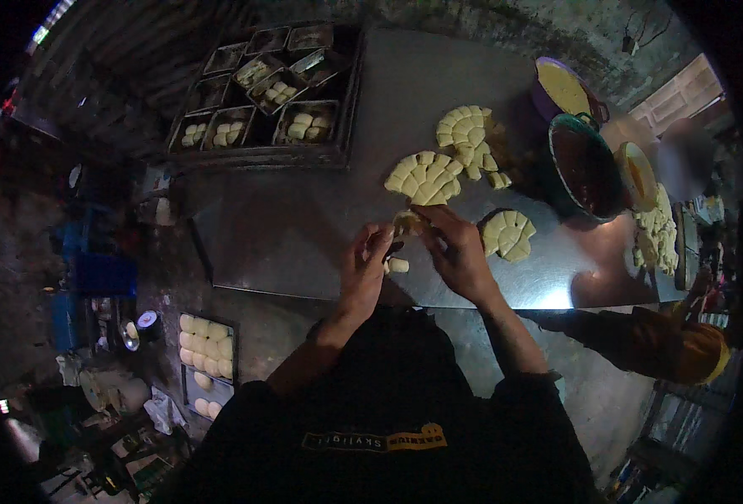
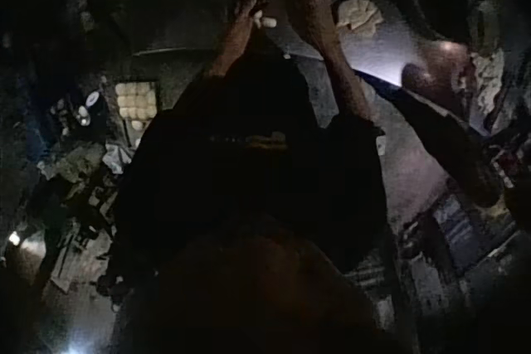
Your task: The person shapes small pieces of dough by hand, occasionally dipping them into a container of dark liquid, and places them onto a metal tray.
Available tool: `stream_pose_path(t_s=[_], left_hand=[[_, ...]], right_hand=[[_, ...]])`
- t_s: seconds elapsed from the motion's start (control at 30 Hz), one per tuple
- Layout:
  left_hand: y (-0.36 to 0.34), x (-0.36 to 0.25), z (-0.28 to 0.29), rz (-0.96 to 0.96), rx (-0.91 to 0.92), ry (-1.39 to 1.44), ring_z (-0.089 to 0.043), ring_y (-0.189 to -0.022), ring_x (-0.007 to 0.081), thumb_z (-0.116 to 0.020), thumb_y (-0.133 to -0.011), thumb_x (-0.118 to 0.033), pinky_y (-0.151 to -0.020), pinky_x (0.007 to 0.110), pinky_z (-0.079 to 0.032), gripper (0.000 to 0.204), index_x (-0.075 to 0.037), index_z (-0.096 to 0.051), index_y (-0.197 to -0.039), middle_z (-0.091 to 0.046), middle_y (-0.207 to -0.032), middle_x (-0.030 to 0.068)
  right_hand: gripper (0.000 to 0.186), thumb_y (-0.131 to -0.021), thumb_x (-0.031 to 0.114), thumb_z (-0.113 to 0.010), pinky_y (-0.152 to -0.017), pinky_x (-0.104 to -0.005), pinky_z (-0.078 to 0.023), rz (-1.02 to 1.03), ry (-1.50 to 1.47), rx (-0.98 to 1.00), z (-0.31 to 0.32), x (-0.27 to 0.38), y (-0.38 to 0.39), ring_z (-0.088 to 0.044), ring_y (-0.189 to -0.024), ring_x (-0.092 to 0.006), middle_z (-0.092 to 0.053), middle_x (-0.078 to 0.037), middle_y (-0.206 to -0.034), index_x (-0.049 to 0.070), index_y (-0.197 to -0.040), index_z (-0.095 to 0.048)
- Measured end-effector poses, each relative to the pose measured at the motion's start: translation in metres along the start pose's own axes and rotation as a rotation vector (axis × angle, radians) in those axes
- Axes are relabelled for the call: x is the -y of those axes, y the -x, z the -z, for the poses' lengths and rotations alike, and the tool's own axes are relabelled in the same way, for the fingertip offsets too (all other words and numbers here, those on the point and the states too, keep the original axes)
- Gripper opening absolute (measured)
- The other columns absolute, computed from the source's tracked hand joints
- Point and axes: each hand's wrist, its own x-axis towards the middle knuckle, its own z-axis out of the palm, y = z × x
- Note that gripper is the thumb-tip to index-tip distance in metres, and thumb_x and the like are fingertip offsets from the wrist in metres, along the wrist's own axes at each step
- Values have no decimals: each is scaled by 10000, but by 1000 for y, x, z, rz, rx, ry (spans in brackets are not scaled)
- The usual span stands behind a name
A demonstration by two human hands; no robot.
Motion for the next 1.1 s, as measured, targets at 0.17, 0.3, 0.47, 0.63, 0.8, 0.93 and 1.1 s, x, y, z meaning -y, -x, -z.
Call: stream_pose_path(t_s=[0.17,0.3,0.47,0.63,0.8,0.93,1.1], left_hand=[[7,-5,-1,-212,19,-35,-586,-1065,131,-524,-992,-38,-900,301,-497,229,-1,-550,-1217,-596,-1163,61],[0,12,33,-92,170,-147,-617,-1076,152,-522,-987,-19,-901,322,-523,238,-20,-525,-1225,-630,-1145,70],[-6,-3,37,504,257,498,-659,-992,160,-576,-983,-108,-884,317,-530,187,-63,-586,-1164,-667,-1091,64],[-8,-31,13,473,400,291,-673,-979,147,-678,-940,-176,-861,308,-545,198,-74,-640,-1106,-697,-1097,73],[-5,-31,-2,-174,564,-204,-682,-970,144,-697,-923,-125,-813,309,-573,186,-30,-642,-1073,-710,-1098,90],[-7,-25,-15,-239,478,-299,-676,-954,139,-682,-925,-81,-796,303,-585,161,8,-639,-1053,-706,-1055,83],[-4,3,-29,-19,215,-116,-673,-930,148,-616,-982,-132,-800,321,-606,179,29,-636,-1056,-686,-1013,79]], right_hand=[[479,-846,-52,-641,-879,-398,-538,211,342,-146,-40,4,4,-660,-1020,-348,-672,-188,-1150,21,-1316,-581],[508,-842,-93,-599,-864,-389,-558,7,158,83,-33,18,17,-670,-1021,-329,-670,-176,-1174,56,-1327,-581],[423,-825,-46,-688,-849,-356,-580,134,56,94,-9,44,42,-684,-1022,-271,-685,-128,-1081,96,-1222,-654],[248,-832,46,-748,-762,-319,-571,190,97,-3,2,29,64,-694,-941,-234,-686,-87,-1011,49,-1072,-685],[254,-863,-4,-680,-718,-326,-543,-251,-181,52,22,21,63,-679,-881,-217,-645,-133,-983,48,-1112,-675],[253,-863,23,-705,-699,-342,-528,0,25,-28,29,4,59,-659,-807,-204,-650,-129,-975,46,-1114,-692],[366,-820,26,-745,-711,-341,-531,166,149,-130,38,-4,51,-650,-822,-223,-662,-98,-1008,100,-1176,-709]])
